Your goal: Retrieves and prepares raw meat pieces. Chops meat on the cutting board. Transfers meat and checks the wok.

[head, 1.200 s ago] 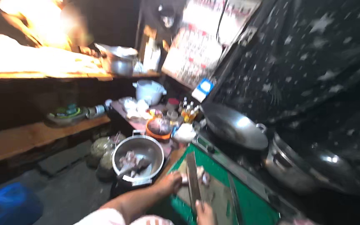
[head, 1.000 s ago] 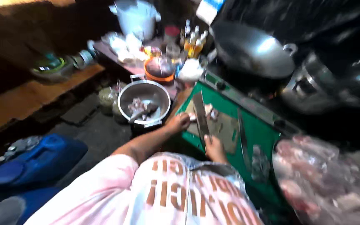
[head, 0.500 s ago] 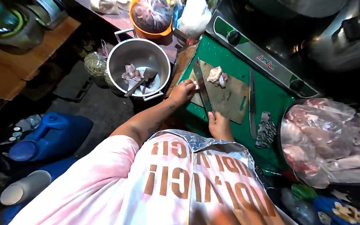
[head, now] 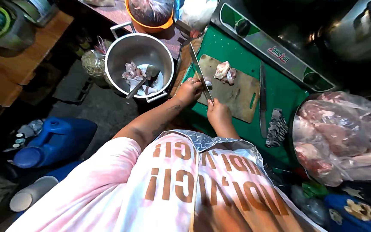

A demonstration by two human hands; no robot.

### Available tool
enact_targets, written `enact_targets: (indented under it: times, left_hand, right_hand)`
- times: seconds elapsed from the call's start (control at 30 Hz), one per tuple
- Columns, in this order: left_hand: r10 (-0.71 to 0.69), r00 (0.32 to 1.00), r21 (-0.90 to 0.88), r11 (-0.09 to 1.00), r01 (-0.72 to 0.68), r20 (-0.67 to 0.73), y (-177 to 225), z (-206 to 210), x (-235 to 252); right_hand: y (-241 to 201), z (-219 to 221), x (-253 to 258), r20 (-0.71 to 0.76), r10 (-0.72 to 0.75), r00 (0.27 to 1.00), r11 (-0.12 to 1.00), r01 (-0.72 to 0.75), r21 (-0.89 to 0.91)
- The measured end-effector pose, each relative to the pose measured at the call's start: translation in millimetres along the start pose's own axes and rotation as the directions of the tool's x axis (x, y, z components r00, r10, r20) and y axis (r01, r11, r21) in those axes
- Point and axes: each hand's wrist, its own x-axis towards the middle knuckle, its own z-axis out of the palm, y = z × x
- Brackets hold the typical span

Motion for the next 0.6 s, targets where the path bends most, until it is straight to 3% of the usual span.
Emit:
enact_targets:
  times: [0.1, 0.23, 0.47, 0.6]
  left_hand:
    - [0.028, 1.000, 0.030, 0.999, -0.027, -0.011, -3, 3, 1]
    - [0.067, 0.998, 0.053, 0.996, -0.067, 0.019, -4, 3, 2]
    - [0.048, 0.999, 0.047, 0.998, -0.048, -0.007, -4, 5, 2]
    - [0.022, 1.000, 0.040, 0.999, -0.022, 0.013, -4, 2, 4]
  right_hand:
    - [5, 2, 0, -0.014, -0.005, 1.000, 1.000, 0.005, -0.015]
    - [16, -2, -11, 0.083, 0.065, 0.994, 0.997, -0.062, -0.041]
    - [-22, -7, 30, 0.064, 0.060, 0.996, 0.998, -0.058, -0.027]
    - [-13, -5, 22, 0.058, 0.054, 0.997, 0.998, -0.053, -0.030]
